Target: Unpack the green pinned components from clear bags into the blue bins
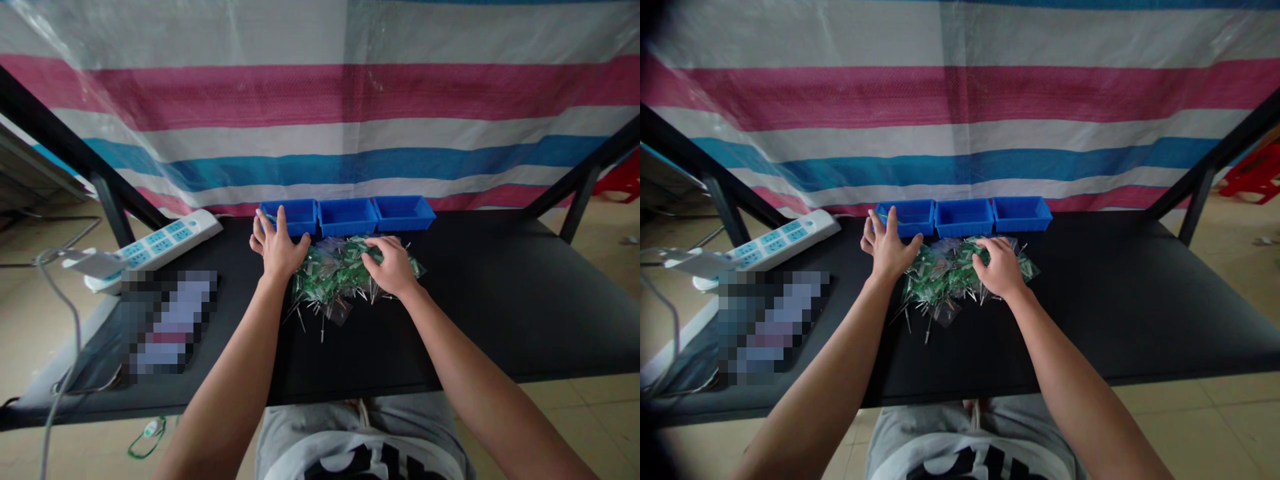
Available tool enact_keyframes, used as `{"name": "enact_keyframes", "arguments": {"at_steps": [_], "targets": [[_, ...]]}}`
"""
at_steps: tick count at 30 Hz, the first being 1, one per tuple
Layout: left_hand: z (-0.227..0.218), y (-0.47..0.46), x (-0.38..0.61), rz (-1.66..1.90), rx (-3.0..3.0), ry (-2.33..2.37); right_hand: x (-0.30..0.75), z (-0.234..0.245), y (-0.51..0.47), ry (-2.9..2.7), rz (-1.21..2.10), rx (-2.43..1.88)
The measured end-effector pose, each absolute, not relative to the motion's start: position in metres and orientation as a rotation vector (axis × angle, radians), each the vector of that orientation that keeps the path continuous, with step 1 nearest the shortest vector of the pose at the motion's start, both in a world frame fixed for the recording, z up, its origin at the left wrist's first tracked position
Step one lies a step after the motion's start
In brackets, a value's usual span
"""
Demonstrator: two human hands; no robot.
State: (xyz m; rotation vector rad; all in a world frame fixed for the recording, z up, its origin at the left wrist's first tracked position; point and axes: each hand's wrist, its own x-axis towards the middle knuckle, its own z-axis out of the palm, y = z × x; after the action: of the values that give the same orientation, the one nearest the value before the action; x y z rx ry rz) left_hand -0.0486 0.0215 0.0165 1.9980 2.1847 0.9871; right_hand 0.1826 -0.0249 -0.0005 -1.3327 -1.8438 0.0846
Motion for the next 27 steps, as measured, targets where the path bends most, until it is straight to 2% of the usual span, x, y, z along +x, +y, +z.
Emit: {"name": "enact_keyframes", "arguments": {"at_steps": [10,17,27], "targets": [[0.013,0.010,-0.029,1.151,2.092,1.956,0.185,-0.010,-0.025,-2.014,0.102,-1.449],[0.009,0.005,-0.023,1.025,2.328,1.676,0.184,-0.015,-0.023,-1.984,0.162,-1.508],[0.003,0.006,-0.025,0.931,2.477,1.539,0.180,-0.006,-0.027,-2.059,0.190,-1.541]]}}
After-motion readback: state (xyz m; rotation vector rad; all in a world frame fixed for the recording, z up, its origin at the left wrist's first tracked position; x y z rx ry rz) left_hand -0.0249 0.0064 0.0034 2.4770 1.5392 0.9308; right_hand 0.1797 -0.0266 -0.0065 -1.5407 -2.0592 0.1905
